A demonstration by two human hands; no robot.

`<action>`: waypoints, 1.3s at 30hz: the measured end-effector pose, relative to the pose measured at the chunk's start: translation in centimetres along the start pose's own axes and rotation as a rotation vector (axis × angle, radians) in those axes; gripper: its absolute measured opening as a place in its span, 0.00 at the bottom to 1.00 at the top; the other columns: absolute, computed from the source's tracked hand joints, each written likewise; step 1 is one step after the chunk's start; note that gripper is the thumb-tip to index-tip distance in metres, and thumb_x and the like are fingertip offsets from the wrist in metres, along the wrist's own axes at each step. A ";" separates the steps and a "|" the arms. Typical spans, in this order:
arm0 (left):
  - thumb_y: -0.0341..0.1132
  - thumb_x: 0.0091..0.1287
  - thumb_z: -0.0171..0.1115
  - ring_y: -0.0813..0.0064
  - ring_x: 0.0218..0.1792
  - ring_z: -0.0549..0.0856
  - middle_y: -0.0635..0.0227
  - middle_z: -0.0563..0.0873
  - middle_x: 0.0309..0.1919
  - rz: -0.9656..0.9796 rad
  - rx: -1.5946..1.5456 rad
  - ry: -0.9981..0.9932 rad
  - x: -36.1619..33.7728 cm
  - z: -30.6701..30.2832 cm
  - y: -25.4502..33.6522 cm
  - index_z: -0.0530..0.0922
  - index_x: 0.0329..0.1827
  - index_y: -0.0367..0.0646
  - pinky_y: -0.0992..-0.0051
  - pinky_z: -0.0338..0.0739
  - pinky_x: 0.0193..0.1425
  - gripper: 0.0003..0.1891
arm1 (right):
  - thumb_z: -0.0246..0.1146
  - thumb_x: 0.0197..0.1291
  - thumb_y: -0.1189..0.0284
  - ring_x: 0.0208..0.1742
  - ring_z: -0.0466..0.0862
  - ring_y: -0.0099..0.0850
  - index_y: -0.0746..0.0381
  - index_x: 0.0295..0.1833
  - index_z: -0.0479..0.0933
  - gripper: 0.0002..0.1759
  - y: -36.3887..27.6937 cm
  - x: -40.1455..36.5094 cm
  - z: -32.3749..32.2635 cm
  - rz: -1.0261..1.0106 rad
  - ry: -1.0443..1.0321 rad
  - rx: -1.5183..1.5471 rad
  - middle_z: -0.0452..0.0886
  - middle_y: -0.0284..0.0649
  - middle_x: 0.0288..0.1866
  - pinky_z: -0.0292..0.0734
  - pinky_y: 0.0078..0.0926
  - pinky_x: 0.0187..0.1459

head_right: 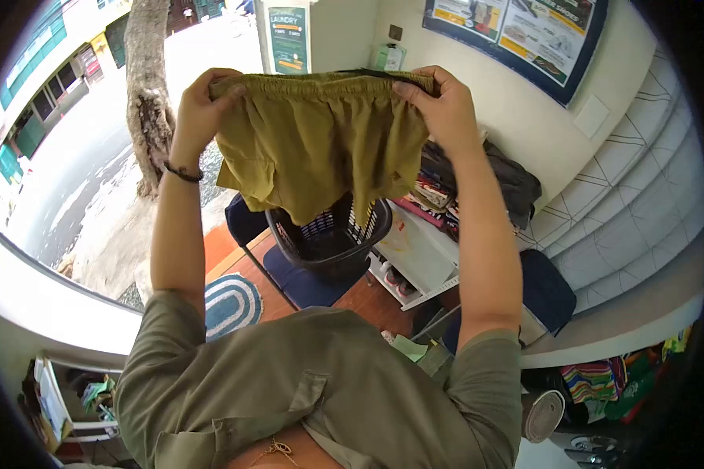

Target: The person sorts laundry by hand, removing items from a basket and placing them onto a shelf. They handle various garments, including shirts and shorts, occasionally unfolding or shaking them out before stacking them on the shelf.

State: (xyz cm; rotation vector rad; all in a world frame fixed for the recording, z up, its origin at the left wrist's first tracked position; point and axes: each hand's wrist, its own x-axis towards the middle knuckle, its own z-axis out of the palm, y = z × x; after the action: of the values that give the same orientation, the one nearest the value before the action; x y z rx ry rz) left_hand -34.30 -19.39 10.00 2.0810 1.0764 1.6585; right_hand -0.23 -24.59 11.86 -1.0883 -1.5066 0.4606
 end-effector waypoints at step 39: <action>0.39 0.59 0.76 0.76 0.45 0.80 0.65 0.75 0.47 0.032 -0.568 0.241 -14.9 8.0 3.5 0.67 0.60 0.37 0.78 0.76 0.50 0.32 | 0.61 0.64 0.50 0.63 0.74 0.43 0.65 0.58 0.76 0.29 -14.6 -17.1 7.8 -0.543 -0.797 1.243 0.75 0.50 0.62 0.66 0.39 0.63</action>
State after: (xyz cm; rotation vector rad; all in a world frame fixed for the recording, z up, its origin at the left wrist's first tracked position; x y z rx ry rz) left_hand -26.64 -30.19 -1.07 1.5692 0.5339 1.9786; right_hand -14.45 -43.62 11.80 0.5395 -1.6186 1.2778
